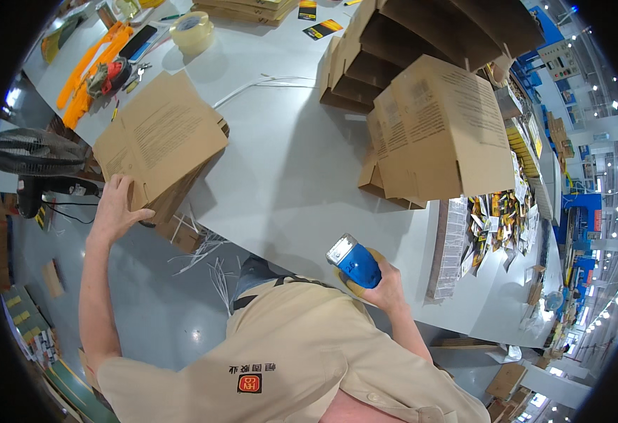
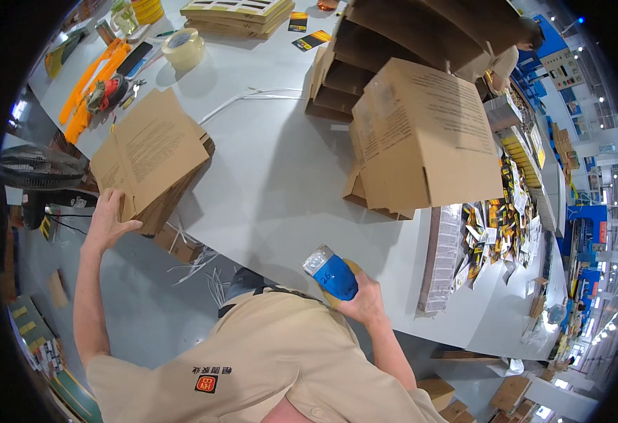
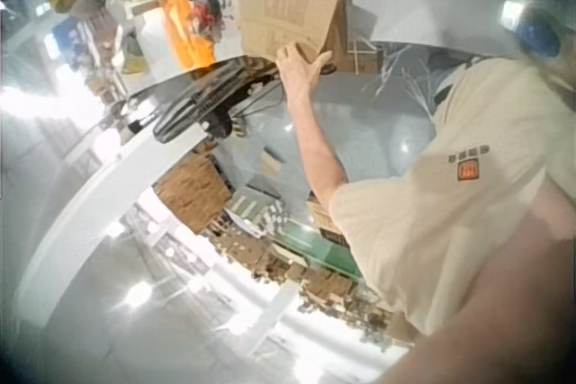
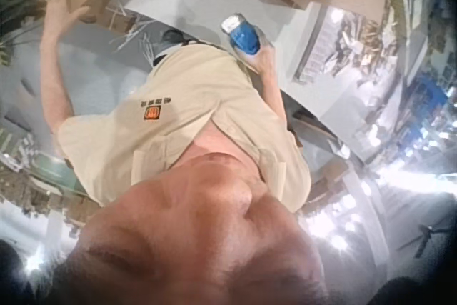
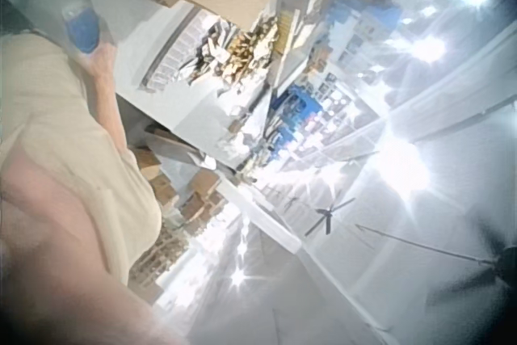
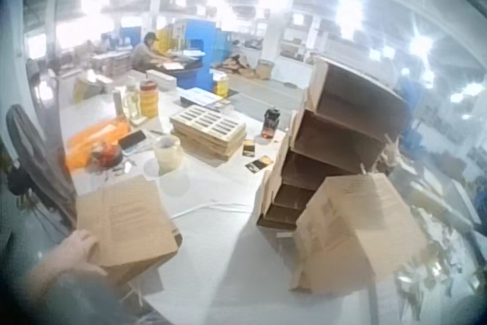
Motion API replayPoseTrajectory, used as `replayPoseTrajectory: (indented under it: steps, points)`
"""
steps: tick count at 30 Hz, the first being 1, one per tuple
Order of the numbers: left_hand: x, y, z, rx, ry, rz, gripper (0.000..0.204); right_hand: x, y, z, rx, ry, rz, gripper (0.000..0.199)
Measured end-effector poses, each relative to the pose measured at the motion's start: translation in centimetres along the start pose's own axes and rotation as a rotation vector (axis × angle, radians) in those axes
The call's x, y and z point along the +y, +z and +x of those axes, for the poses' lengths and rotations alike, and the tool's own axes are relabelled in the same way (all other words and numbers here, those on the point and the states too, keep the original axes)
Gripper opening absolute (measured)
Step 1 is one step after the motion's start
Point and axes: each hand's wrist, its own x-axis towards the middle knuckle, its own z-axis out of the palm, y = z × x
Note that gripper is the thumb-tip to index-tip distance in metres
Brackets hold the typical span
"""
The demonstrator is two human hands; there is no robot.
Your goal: The person assembles flat cardboard sheets into small boxes by folding and taping the seams with a handheld tape dispenser. They repeatedly pick up sheets, fold them into box shapes, and secure the edges with tape, stacking the finished boxes on the table.
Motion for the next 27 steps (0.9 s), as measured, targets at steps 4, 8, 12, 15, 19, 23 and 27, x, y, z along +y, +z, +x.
replayPoseTrajectory:
  steps: [4, 8, 12, 15, 19, 23, 27]
  points:
    - [-2.3, 0.2, 0.9, -0.154, -0.07, -0.291, 0.046, -1.1, 0.8, -0.1, -0.026, 0.006, -0.09, 0.065]
    - [-0.7, 0.4, 1.1, -0.039, 0.001, -0.224, 0.021, 1.2, 1.2, -2.4, -0.029, 0.055, -0.111, 0.066]
    - [6.7, -3.5, -3.2, 0.157, 0.307, 0.28, 0.005, 4.6, 0.5, -5.2, 0.225, 0.035, -0.013, 0.064]
    - [15.0, -6.6, -8.1, 0.11, 0.561, 0.235, 0.002, 6.1, -2.0, -5.3, 0.622, -0.02, 0.22, 0.067]
    - [25.6, -5.3, -9.9, -0.198, 0.812, 0.114, 0.01, 7.4, -6.6, -2.1, 0.923, 0.047, 0.658, 0.065]
    - [33.3, 0.5, -10.3, -0.353, 0.533, -0.281, 0.025, 9.6, -6.8, -0.2, 0.84, -0.128, 0.931, 0.05]
    - [36.4, 4.0, -9.7, -0.535, -0.101, -1.053, 0.047, 11.5, -2.5, -0.2, 0.776, -0.049, 0.954, 0.051]
